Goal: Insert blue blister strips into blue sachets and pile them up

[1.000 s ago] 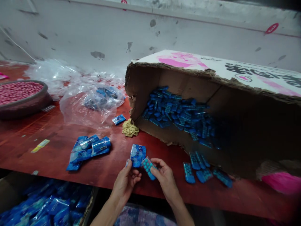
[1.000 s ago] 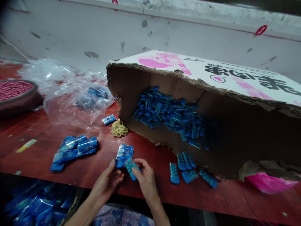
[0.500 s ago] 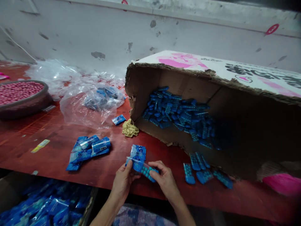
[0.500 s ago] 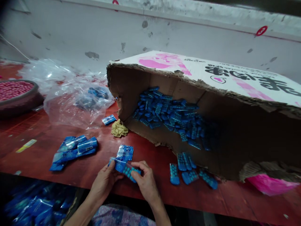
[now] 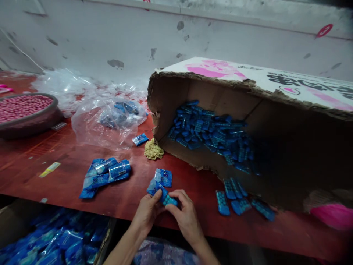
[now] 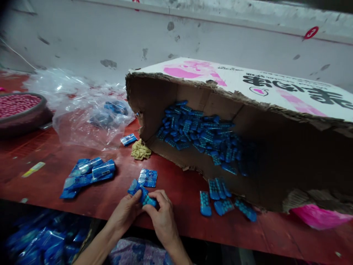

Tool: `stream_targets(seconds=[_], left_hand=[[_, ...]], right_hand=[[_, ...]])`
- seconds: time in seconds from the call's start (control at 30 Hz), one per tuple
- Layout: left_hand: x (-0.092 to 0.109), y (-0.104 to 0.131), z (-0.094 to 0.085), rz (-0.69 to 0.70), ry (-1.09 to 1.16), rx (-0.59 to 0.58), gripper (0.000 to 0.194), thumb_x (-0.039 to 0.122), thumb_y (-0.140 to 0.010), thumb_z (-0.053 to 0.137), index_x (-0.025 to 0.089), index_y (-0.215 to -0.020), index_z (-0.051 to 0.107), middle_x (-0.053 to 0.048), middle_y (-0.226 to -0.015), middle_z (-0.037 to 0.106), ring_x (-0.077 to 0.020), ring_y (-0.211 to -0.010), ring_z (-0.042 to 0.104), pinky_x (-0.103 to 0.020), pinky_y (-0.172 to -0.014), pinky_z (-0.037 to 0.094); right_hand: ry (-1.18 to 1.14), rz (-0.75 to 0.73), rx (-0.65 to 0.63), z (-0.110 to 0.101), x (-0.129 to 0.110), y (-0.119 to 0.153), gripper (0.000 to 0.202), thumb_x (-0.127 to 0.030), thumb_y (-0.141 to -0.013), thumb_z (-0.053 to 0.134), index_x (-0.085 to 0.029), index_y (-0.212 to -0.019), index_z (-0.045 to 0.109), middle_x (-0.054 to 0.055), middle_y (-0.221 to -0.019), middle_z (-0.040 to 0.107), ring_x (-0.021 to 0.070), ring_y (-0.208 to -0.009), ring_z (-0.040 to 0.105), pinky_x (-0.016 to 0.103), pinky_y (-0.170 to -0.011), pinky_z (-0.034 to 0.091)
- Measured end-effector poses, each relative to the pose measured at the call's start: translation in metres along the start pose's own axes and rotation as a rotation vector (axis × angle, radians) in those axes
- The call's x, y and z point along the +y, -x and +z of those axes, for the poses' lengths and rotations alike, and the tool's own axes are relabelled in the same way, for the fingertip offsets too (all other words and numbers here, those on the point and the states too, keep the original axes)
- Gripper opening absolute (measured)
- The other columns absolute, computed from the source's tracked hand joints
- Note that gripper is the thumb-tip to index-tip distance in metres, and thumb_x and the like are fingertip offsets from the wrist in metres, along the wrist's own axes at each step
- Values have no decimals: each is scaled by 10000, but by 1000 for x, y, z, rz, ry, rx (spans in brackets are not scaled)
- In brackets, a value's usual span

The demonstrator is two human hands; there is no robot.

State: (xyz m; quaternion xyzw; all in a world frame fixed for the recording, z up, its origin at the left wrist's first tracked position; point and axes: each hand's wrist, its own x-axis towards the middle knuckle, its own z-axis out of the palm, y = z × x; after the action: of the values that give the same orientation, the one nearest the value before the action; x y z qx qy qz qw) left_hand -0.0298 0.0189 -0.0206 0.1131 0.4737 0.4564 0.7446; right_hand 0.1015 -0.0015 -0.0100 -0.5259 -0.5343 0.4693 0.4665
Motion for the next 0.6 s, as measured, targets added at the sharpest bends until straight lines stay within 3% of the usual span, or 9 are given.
stream_targets(seconds=[0.13,0.27,0.37,0.6], left_hand=[[12,4,-4,-105,10,-137,160,255,-668,670,135,-766,631,-30,-684,682,-150,-631,630,-276,-609,503],[18,6,-5,-148,-35,-291,220,232,-758,571,141,-950,627,-68,-823,694,-169,-718,640,-312,-667,502],[19,7,-5,-212,-41,-404,232,195,-784,522,139,-985,623,-86,-839,695,-171,-728,644,-299,-657,496],[18,8,-4,-234,34,-634,279,124,-769,490,111,-1009,631,-124,-882,698,-190,-835,644,-298,-796,446]], right_hand=[[-332,58,-250,-11,8,-2,305,-255,-683,673,-249,-985,634,20,-992,590,188,-939,544,309,-831,425],[-467,125,-262,-16,24,-7,681,-333,-546,788,-321,-1167,510,18,-1138,535,214,-1022,517,362,-878,399],[-503,126,-285,-13,31,-10,913,-324,-447,836,-358,-1250,403,26,-1262,443,230,-1128,453,387,-954,333],[-661,166,-442,-9,19,-13,984,-269,-417,851,-394,-1262,360,31,-1294,404,222,-1183,422,355,-915,386]])
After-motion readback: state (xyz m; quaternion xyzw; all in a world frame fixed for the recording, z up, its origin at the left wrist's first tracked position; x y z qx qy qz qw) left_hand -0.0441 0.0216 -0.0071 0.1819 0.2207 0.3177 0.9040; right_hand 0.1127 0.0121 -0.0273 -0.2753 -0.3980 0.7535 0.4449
